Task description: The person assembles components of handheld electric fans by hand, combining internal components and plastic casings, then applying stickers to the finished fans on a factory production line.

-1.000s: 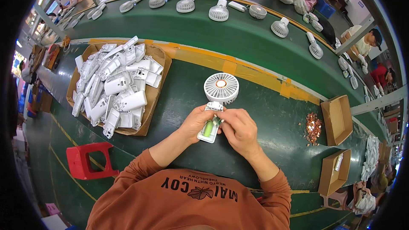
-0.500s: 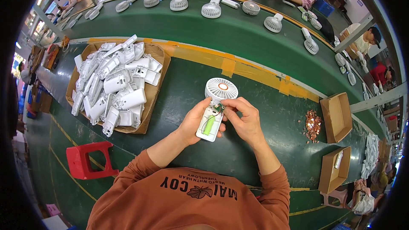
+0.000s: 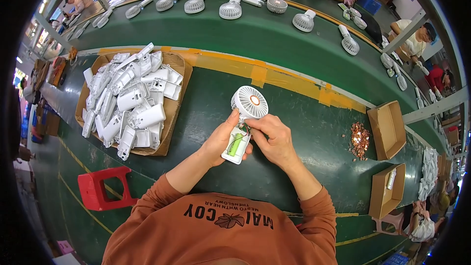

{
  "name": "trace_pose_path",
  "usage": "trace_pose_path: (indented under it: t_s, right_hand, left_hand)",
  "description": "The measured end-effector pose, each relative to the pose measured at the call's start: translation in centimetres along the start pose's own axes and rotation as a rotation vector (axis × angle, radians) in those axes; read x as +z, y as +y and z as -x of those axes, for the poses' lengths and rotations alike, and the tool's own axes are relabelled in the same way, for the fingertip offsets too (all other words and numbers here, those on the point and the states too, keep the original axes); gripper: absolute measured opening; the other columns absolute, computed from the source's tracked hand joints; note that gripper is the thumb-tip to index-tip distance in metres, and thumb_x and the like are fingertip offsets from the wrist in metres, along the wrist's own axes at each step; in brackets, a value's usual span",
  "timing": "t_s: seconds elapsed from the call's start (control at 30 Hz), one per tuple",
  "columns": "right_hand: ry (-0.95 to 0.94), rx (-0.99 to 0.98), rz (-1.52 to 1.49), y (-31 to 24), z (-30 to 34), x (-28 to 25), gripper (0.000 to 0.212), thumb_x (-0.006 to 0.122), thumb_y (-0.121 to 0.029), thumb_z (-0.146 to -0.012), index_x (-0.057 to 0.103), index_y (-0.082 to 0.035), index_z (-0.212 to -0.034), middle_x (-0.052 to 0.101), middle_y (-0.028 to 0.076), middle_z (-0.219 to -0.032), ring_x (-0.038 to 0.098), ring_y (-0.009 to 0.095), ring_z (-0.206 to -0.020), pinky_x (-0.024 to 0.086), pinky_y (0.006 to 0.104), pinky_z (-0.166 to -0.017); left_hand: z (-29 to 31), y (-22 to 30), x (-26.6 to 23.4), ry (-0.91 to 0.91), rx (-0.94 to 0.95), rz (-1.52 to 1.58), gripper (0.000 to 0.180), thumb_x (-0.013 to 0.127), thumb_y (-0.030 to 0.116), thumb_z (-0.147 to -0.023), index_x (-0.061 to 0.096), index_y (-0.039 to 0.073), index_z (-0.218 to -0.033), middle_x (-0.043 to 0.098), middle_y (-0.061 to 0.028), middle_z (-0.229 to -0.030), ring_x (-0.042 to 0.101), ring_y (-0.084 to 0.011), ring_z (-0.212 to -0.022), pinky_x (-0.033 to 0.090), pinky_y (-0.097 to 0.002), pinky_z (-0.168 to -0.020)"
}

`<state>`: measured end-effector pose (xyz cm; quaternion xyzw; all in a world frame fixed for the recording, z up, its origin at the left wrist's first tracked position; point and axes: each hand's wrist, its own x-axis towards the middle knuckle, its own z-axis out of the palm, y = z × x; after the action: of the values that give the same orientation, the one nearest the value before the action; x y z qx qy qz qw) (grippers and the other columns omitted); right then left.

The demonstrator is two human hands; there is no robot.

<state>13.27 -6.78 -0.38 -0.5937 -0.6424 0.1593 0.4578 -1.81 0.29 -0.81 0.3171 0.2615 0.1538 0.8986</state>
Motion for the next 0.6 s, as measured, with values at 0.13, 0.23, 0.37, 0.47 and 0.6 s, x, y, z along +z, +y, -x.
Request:
trace_pose_path:
  t_s: [0.13, 0.23, 0.37, 0.47, 0.6]
  right_hand:
    - [-0.061, -0.228, 0.212, -0.7, 0.1, 0.4, 0.026, 0.065, 0.001, -0.069, 0.067, -0.004, -0.094, 0.058, 0.006, -0.073, 0.057, 0.025, -0.069, 0.045, 0.0346, -0.067]
    - [-0.069, -0.278, 0.310, -1.3, 0.4, 0.6, 0.034, 0.066, -0.001, -0.065, 0.066, -0.004, -0.098, 0.057, 0.005, -0.074, 0.056, 0.024, -0.072, 0.045, 0.0339, -0.068]
    - [-0.024, -0.259, 0.307, -0.6, 0.9, 1.0, 0.041, 0.068, -0.003, -0.062, 0.066, -0.006, -0.102, 0.056, 0.004, -0.075, 0.056, 0.023, -0.073, 0.045, 0.0333, -0.069]
    - [0.006, -0.295, 0.312, -0.3, 0.5, 0.6, 0.042, 0.068, -0.003, -0.062, 0.066, -0.006, -0.103, 0.056, 0.003, -0.076, 0.056, 0.022, -0.072, 0.045, 0.0336, -0.069]
    - [-0.061, -0.356, 0.341, 0.0, 0.9, 0.3, 0.040, 0.068, -0.003, -0.062, 0.066, -0.007, -0.102, 0.059, 0.003, -0.083, 0.057, 0.021, -0.076, 0.045, 0.0338, -0.070]
  left_hand:
    - [0.0, -0.4, -0.4, -0.015, -0.043, -0.093, 0.060, 0.031, 0.061, -0.092, 0.052, 0.008, -0.107, 0.060, -0.0070, -0.072, 0.060, -0.0152, -0.053, 0.050, -0.0262, -0.045]
    - [-0.1, -0.8, -0.6, -0.016, -0.014, -0.095, 0.067, 0.034, 0.065, -0.089, 0.050, 0.003, -0.109, 0.057, -0.0057, -0.075, 0.058, -0.0117, -0.052, 0.049, -0.0242, -0.041]
    - [-0.8, -0.8, -1.3, -0.023, -0.023, -0.123, 0.064, 0.026, 0.065, -0.090, 0.052, 0.008, -0.106, 0.059, -0.0074, -0.068, 0.059, -0.0149, -0.052, 0.050, -0.0257, -0.045]
    - [-1.2, -0.9, -1.3, -0.028, -0.020, -0.091, 0.065, 0.026, 0.064, -0.091, 0.053, 0.008, -0.106, 0.059, -0.0076, -0.073, 0.060, -0.0150, -0.056, 0.051, -0.0260, -0.046]
    - [-1.3, -0.9, -1.4, 0.045, -0.054, -0.035, 0.056, 0.031, 0.057, -0.094, 0.053, 0.006, -0.106, 0.060, -0.0069, -0.081, 0.062, -0.0156, -0.062, 0.053, -0.0282, -0.050]
